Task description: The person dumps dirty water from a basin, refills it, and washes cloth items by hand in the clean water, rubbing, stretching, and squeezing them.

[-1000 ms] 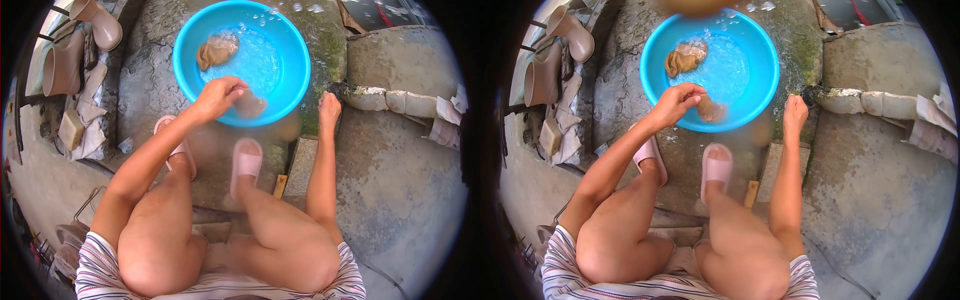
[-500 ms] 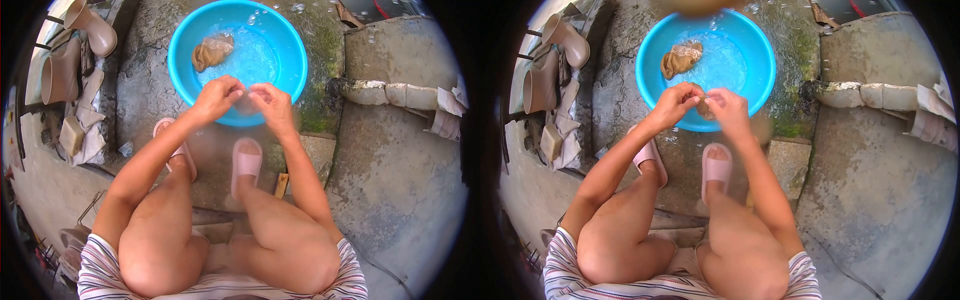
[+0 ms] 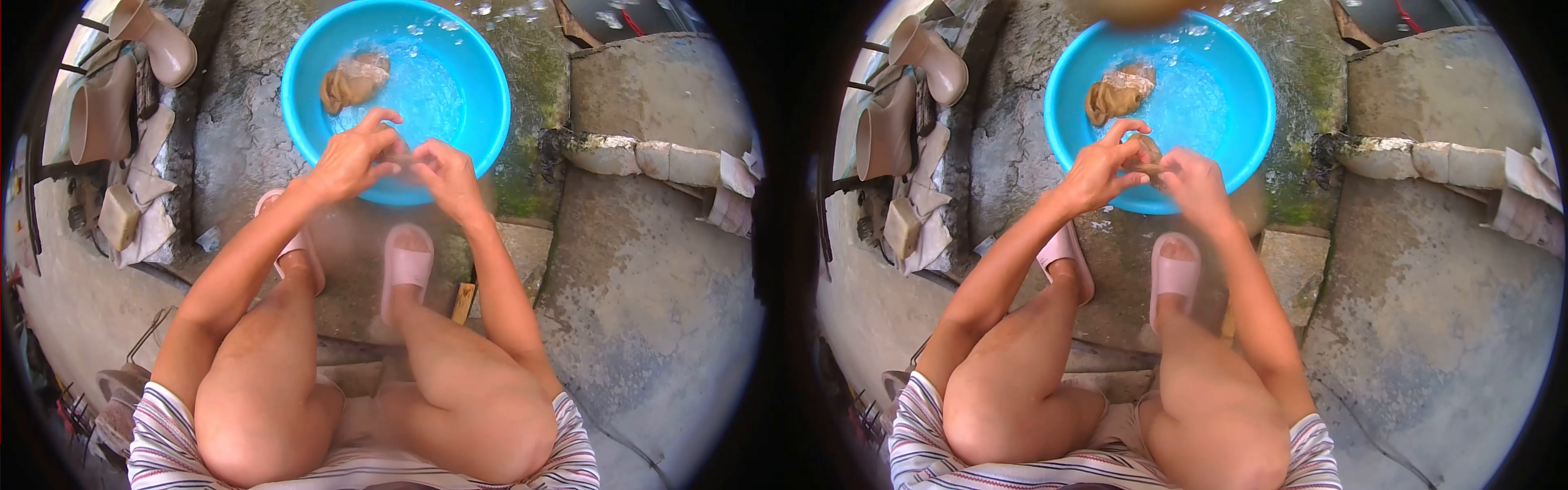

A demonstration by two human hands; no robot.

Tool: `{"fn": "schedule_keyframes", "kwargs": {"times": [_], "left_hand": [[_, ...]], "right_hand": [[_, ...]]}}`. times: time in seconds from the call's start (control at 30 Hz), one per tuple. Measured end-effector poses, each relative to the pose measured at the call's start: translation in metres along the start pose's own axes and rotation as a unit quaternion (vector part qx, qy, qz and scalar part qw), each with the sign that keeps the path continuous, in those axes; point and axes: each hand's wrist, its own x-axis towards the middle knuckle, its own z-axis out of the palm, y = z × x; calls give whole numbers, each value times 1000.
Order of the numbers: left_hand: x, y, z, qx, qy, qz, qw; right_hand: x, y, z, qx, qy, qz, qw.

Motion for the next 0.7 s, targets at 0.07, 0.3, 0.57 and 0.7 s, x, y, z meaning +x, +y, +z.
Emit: {"fn": "schedule_keyframes", "kwargs": {"times": [0.07,0.3,0.57,0.7], "left_hand": [[2,-6,-4,55,2,59,997],[5,-14,-4,76,52,-44,995],[5,-49,23,-213,207,-130,946],[7,-19,20,-307,155,-216,914]], "right_hand": [[-1,-2,0,-20,52,-116,992],[-2,-4,-2,-36,158,-208,965],[-3,-13,11,15,168,-136,976],[-4,-20,12,-24,167,-110,979]]}}
